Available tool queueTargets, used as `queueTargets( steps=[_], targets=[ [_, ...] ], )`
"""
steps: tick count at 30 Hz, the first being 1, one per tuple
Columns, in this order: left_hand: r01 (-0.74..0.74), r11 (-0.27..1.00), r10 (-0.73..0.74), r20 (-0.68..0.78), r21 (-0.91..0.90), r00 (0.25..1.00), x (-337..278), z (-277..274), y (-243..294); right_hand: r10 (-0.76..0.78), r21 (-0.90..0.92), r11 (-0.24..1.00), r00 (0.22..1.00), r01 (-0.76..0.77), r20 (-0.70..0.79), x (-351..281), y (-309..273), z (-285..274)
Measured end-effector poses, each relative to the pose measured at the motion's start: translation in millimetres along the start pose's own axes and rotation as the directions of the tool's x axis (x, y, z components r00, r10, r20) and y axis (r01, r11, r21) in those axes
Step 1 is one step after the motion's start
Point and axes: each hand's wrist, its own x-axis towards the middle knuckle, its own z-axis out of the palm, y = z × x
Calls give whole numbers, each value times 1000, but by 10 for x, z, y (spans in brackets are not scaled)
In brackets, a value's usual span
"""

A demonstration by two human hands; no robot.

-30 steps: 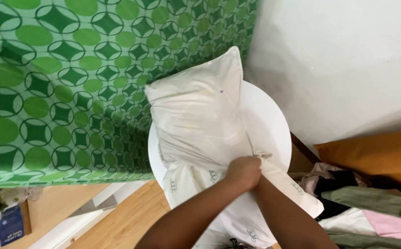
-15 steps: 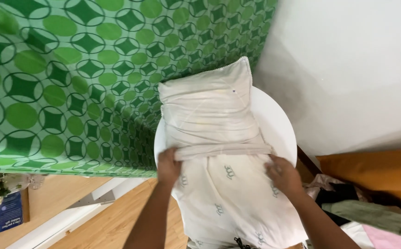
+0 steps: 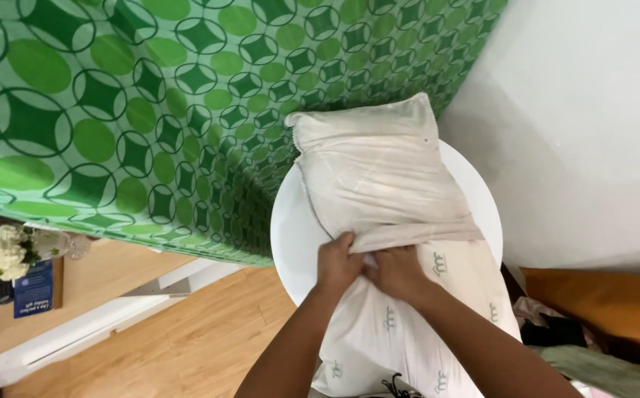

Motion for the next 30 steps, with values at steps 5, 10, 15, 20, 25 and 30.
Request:
queueTargets(
  steps=[5,10,15,20,25,30],
  targets=[
    [41,996,-55,184,80,981,-299,167,-134,8,-7,1000,1000,-8,27,-25,18,78],
    [279,959,-268,500,54,824,-710,-71,233,22,-15,1000,998,-21,56,-98,15,178],
    [121,990,-141,421,74,896,-697,-130,-12,24,-45,999,996,-21,87,-252,16,186],
    [13,971,-95,336,237,937,-637,-197,-12,47,-82,996,993,-38,109,-387,73,127],
    [-280,919,261,103,278,960,-415,-34,154,78,-118,991,989,-64,124,-400,122,-18],
    [-383,824,349,158,417,924,24,415,144,307,-295,920,943,-259,128,-260,272,10]
  ],
)
